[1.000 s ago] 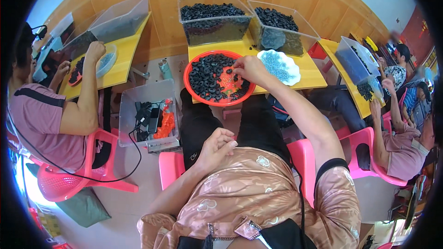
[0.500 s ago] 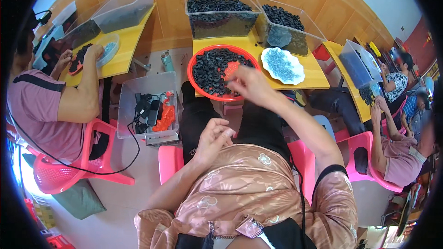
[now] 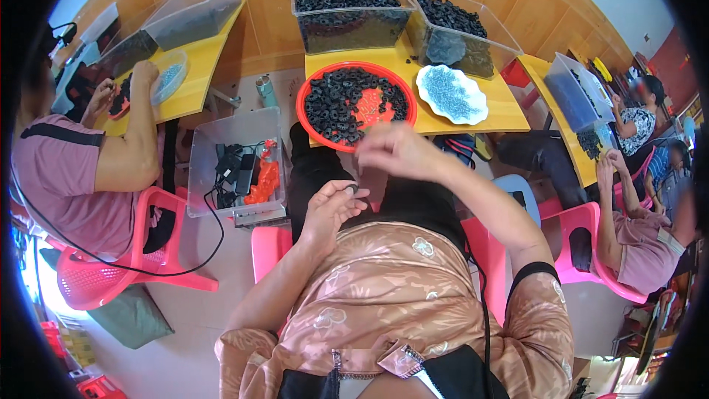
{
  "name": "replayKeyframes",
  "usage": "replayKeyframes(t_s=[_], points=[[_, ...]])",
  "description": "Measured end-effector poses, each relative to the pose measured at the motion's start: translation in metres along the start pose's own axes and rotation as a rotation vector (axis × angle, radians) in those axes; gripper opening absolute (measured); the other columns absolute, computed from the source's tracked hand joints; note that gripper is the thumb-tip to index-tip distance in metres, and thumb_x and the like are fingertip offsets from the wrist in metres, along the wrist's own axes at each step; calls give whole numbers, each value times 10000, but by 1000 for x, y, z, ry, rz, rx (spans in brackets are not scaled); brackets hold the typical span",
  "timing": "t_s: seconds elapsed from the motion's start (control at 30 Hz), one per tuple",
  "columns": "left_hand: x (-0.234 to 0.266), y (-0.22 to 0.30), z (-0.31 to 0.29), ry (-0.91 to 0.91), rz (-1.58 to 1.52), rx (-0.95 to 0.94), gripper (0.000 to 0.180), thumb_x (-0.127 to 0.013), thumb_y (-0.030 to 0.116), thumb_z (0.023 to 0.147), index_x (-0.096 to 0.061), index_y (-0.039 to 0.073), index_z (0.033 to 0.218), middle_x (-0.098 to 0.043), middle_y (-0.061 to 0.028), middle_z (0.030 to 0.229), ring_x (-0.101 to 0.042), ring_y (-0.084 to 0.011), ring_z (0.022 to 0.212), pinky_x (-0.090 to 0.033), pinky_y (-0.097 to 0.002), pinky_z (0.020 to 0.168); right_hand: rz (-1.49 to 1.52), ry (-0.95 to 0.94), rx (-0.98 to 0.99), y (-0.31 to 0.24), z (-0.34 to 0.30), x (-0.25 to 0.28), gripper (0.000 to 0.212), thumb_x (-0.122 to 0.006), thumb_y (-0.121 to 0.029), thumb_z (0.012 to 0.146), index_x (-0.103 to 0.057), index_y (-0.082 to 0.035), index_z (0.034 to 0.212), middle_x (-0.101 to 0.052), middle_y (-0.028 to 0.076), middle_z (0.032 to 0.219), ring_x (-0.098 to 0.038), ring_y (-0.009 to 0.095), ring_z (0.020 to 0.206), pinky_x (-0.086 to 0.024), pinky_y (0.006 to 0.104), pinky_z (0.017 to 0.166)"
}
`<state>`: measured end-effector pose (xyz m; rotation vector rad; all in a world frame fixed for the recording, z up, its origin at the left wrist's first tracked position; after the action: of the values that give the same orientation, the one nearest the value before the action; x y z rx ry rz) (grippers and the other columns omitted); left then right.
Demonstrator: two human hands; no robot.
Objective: The person assembles components by picking up black rings from a tray and inserting small pieces into them by hand.
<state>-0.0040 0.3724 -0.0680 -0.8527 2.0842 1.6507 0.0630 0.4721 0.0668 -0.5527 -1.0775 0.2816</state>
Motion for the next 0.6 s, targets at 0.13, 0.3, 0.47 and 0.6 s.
replayKeyframes(t_s=[0.13,0.3,0.47,0.6], points=[[-4,6,-2,-5,-8,-9,136,-555,134,942,-561,57,1054,-666,-163,1045,-650,-172,823,-518,-283,767,-348,114,-258,76,22,40,173,-687,-187,780,-705,-55,890,-633,137,848,-637,322,850,-506,412,750],[-6,14,-5,-30,-3,-43,128,-562,138,941,-542,61,1041,-658,-173,1071,-659,-179,850,-517,-281,775,-505,51,-280,118,35,29,213,-723,-188,755,-704,-64,926,-622,129,831,-626,329,855,-494,414,776],[-10,18,-6,-81,-86,-54,132,-564,120,945,-549,56,1060,-645,-168,1119,-661,-174,916,-526,-275,804,-353,157,-278,102,42,35,166,-693,-128,784,-684,-16,906,-652,120,774,-653,277,742,-516,372,683],[-11,17,-6,-117,-141,-54,170,-555,92,945,-557,46,1109,-641,-151,1132,-653,-170,943,-527,-277,824,-23,240,-359,64,19,39,150,-663,-134,819,-663,10,861,-670,104,732,-651,177,642,-507,320,603]])
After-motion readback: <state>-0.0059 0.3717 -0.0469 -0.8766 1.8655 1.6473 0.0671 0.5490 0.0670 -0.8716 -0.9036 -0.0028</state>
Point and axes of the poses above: each hand's wrist, its own z-axis towards the middle knuckle, its own x-axis out of the back of the hand, y = z × x, the point moved 10 cm from there along z, towards the middle knuckle
